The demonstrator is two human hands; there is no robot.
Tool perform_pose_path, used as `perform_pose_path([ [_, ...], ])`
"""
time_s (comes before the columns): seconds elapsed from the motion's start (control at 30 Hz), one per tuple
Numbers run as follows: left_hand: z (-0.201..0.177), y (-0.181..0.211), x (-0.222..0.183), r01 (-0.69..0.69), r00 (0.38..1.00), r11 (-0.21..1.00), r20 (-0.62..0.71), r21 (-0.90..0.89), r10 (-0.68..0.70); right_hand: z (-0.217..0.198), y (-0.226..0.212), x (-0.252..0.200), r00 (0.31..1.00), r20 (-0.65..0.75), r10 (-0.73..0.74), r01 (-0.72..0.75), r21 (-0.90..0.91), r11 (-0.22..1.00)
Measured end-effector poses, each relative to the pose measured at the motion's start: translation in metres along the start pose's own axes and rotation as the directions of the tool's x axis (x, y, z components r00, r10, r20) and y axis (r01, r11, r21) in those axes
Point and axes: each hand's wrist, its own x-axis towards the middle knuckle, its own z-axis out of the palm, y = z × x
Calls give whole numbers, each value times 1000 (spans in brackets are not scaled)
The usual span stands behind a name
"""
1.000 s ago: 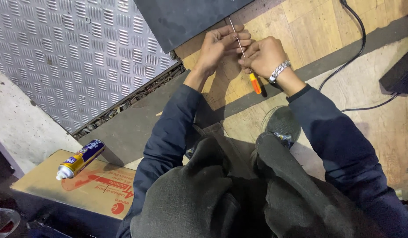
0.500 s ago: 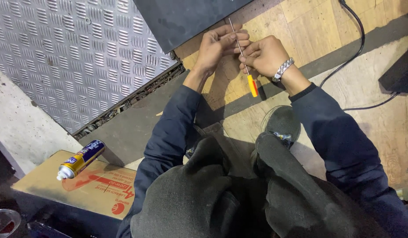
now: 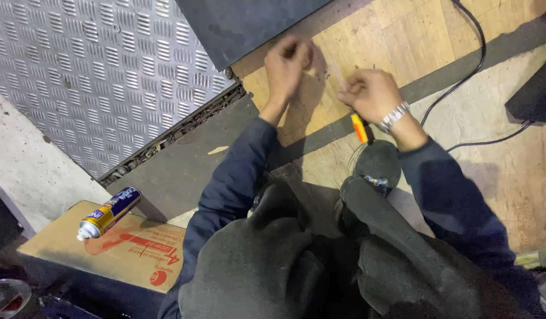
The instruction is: Repairing and adjusting motorcycle components using a screwdriver and wrench.
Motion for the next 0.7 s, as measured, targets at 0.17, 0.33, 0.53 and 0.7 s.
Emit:
perform_pose_path([
  [0.17, 4, -3, -17, -455, 890, 638, 350, 621, 294, -9, 40, -26, 975, -221, 3, 23, 113, 993],
  [0.33, -14, 15, -20, -538, 841, 498, 388, 680, 377, -21, 49, -8, 897, -440, -34, 104, 136, 985],
  [0.53, -107, 10, -10, -131, 787, 835, -456, 534, 415, -78, 54, 88, 618, -685, -386, 133, -393, 910],
  [0.7, -128, 21, 8, 172, 935, 980, -296, -102, -195, -81, 52, 132, 650, -648, -397, 165, -390, 906],
])
